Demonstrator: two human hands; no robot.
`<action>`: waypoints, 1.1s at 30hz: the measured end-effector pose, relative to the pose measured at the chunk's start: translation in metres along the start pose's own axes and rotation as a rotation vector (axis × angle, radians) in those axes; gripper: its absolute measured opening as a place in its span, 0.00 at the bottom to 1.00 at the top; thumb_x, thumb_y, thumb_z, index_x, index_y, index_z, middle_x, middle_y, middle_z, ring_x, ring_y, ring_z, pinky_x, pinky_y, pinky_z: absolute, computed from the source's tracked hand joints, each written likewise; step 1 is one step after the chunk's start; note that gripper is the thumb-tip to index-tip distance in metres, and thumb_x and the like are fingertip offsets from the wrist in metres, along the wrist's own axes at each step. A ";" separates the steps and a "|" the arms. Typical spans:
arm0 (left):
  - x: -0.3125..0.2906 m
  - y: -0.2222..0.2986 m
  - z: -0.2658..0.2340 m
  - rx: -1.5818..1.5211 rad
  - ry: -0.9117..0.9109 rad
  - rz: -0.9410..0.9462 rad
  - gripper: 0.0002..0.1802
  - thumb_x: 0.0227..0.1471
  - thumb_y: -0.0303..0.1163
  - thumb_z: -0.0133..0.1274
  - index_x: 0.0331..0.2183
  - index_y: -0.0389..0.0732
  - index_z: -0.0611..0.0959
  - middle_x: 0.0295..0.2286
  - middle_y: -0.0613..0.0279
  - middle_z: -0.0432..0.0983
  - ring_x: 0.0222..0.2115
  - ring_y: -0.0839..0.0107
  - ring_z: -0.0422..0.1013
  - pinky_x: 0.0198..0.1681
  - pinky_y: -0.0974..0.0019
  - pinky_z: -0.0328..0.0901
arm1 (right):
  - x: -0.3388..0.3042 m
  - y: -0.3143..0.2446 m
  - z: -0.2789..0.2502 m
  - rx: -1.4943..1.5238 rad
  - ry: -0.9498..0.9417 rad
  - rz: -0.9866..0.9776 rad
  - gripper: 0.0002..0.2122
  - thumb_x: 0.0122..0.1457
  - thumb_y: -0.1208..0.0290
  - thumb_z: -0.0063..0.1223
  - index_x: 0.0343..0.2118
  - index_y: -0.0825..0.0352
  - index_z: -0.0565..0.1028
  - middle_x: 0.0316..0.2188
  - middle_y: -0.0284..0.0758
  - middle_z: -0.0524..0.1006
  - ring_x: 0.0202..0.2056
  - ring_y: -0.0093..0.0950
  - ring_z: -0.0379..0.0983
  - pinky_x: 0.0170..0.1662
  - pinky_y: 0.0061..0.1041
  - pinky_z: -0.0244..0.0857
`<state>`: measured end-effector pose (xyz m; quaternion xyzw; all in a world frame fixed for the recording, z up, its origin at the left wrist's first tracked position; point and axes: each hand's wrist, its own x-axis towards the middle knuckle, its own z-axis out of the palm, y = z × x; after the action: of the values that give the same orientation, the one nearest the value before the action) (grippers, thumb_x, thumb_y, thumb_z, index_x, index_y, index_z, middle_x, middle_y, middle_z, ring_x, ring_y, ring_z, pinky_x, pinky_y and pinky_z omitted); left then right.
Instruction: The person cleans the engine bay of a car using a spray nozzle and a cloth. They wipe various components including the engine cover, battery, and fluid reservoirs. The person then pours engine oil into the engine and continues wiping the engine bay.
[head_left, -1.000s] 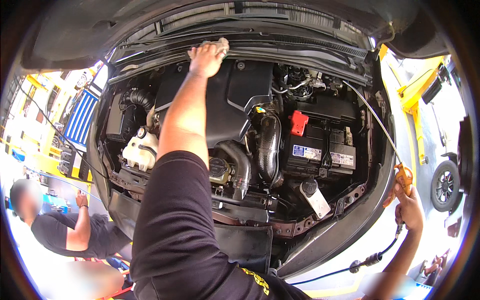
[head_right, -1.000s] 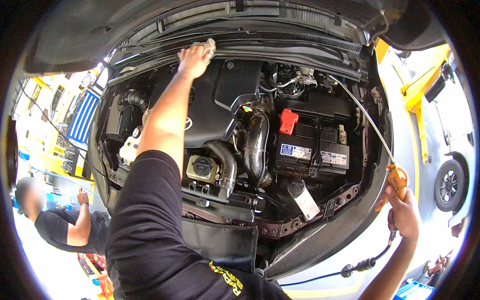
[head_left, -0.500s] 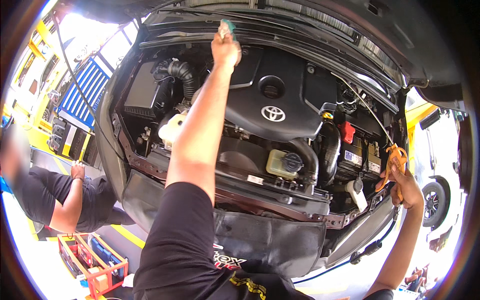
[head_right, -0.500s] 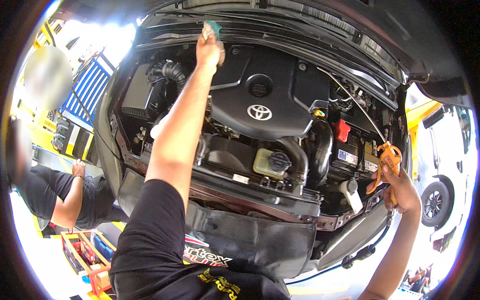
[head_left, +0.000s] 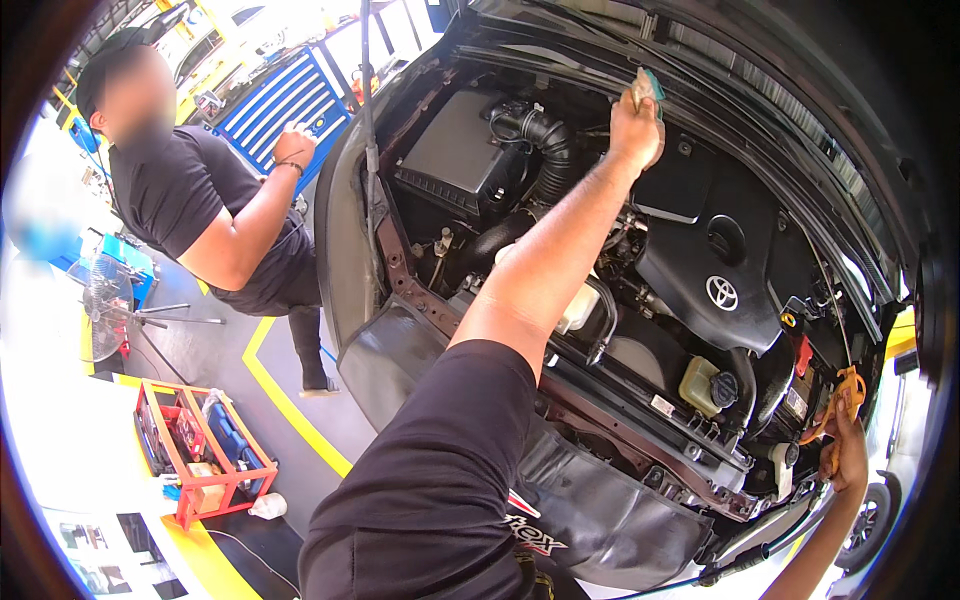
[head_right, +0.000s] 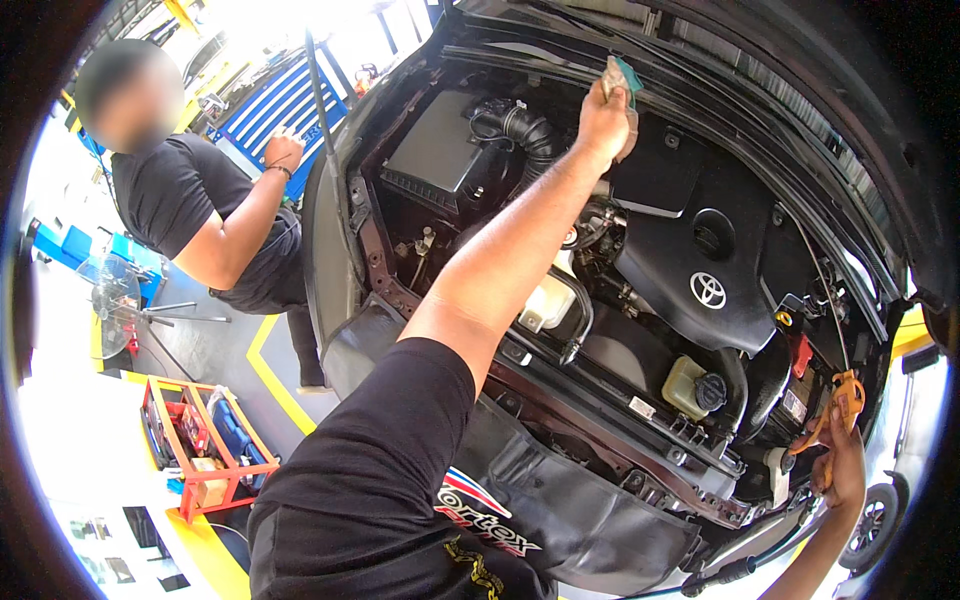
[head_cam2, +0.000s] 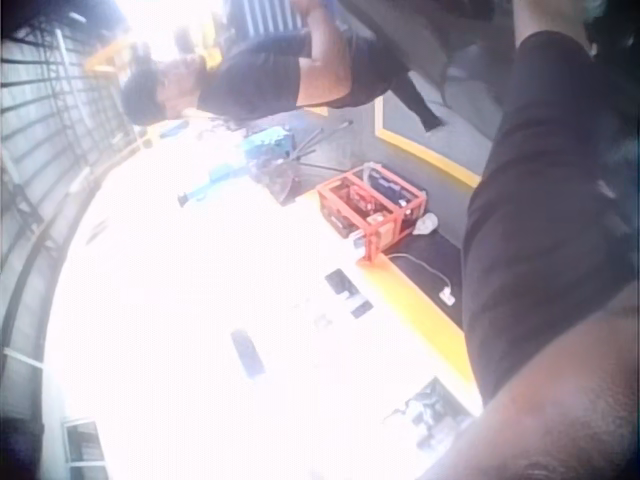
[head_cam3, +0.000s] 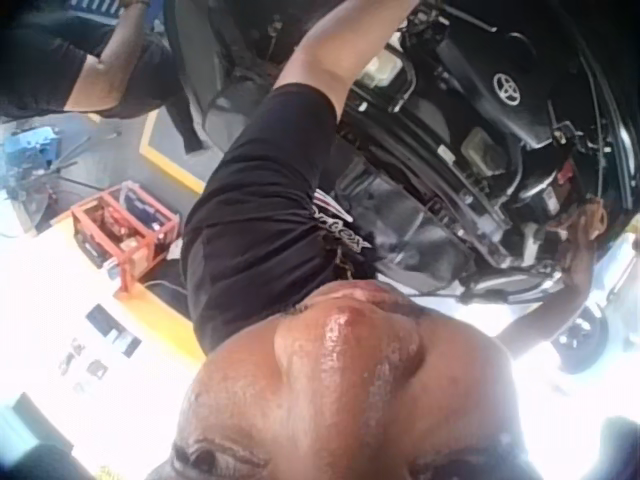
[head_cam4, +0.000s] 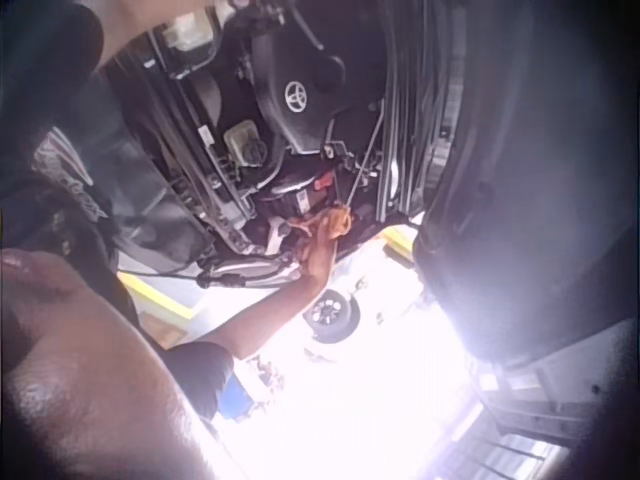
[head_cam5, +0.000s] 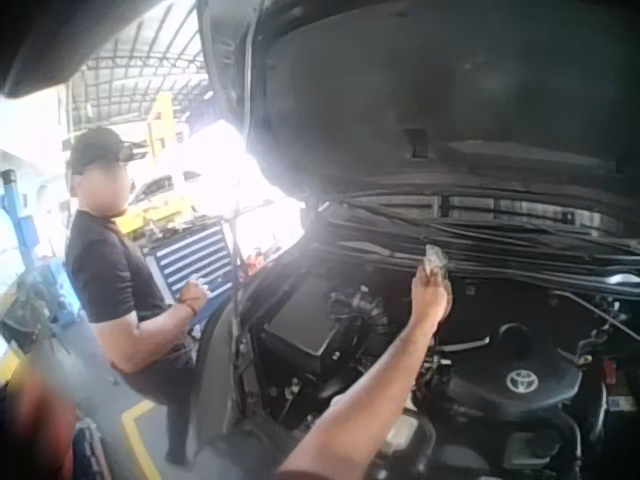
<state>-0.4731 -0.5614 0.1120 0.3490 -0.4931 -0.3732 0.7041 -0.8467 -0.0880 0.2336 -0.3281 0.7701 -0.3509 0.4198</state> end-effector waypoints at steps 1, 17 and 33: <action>-0.003 0.001 0.000 -0.036 -0.017 -0.068 0.11 0.64 0.31 0.49 0.42 0.32 0.78 0.36 0.42 0.79 0.38 0.46 0.76 0.41 0.50 0.68 | -0.002 0.003 -0.001 -0.015 0.046 0.020 0.24 0.68 0.45 0.48 0.56 0.61 0.67 0.31 0.40 0.80 0.06 0.20 0.63 0.07 0.16 0.51; 0.054 0.034 0.016 0.735 0.069 0.281 0.16 0.65 0.40 0.48 0.47 0.38 0.78 0.40 0.48 0.79 0.39 0.55 0.77 0.43 0.50 0.70 | -0.012 -0.070 0.042 -0.036 -0.001 0.056 0.25 0.67 0.48 0.52 0.51 0.68 0.66 0.31 0.42 0.80 0.08 0.20 0.65 0.06 0.19 0.51; 0.081 -0.037 0.047 1.197 -0.669 0.587 0.21 0.69 0.45 0.35 0.52 0.61 0.82 0.48 0.59 0.80 0.50 0.59 0.76 0.52 0.50 0.71 | 0.077 -0.090 0.065 0.015 0.009 -0.010 0.24 0.66 0.47 0.53 0.45 0.70 0.68 0.25 0.42 0.80 0.05 0.19 0.60 0.05 0.18 0.52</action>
<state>-0.5054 -0.6551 0.1274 0.3946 -0.8728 0.0763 0.2769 -0.8035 -0.2155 0.2492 -0.3270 0.7678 -0.3602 0.4169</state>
